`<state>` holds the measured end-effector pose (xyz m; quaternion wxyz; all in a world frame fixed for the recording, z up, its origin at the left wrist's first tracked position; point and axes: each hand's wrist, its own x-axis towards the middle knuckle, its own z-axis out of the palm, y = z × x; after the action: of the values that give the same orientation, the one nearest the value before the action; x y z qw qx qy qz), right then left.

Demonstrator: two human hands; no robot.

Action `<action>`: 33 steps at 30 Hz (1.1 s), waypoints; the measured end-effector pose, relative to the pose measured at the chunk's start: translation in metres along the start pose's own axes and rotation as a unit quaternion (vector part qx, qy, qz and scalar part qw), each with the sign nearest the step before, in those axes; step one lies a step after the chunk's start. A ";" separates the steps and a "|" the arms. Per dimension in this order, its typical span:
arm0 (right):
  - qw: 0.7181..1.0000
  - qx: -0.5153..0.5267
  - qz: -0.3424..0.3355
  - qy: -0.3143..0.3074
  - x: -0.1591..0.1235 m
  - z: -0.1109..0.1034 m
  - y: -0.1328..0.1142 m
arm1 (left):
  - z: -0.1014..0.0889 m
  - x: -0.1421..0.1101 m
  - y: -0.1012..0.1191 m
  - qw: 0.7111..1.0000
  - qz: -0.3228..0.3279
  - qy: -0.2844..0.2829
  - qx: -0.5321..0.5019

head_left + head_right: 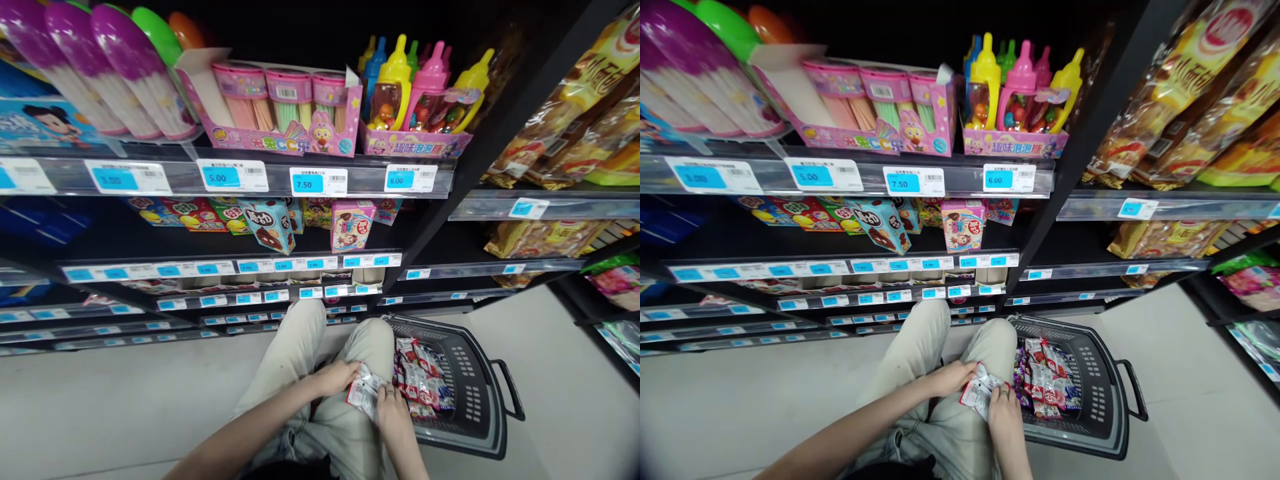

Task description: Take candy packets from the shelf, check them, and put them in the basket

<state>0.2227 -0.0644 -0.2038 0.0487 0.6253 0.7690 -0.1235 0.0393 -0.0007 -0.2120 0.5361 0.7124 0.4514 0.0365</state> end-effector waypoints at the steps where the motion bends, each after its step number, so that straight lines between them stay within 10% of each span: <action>1: 1.000 0.003 0.001 -0.004 0.001 0.000 0.002 | 0.001 0.000 0.001 1.000 0.002 0.013 0.013; 9: 0.998 0.035 -0.033 -0.048 0.008 -0.016 0.012 | 0.004 0.000 0.008 0.995 0.013 0.070 0.067; 23: 0.990 -0.026 0.128 -0.050 0.001 -0.010 -0.010 | 0.008 -0.018 0.032 0.982 0.053 0.065 0.169; 30: 0.997 -0.011 -0.045 0.063 -0.016 0.002 0.003 | -0.005 -0.023 0.030 0.977 0.061 0.073 0.190; 33: 0.997 0.044 -0.022 0.065 -0.013 0.004 0.009 | -0.005 -0.022 0.031 0.976 0.071 0.074 0.191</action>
<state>0.2335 -0.0760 -0.2055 -0.0316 0.6164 0.7780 -0.1175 0.0421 -0.0126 -0.1759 0.3512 0.8273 0.4366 0.0402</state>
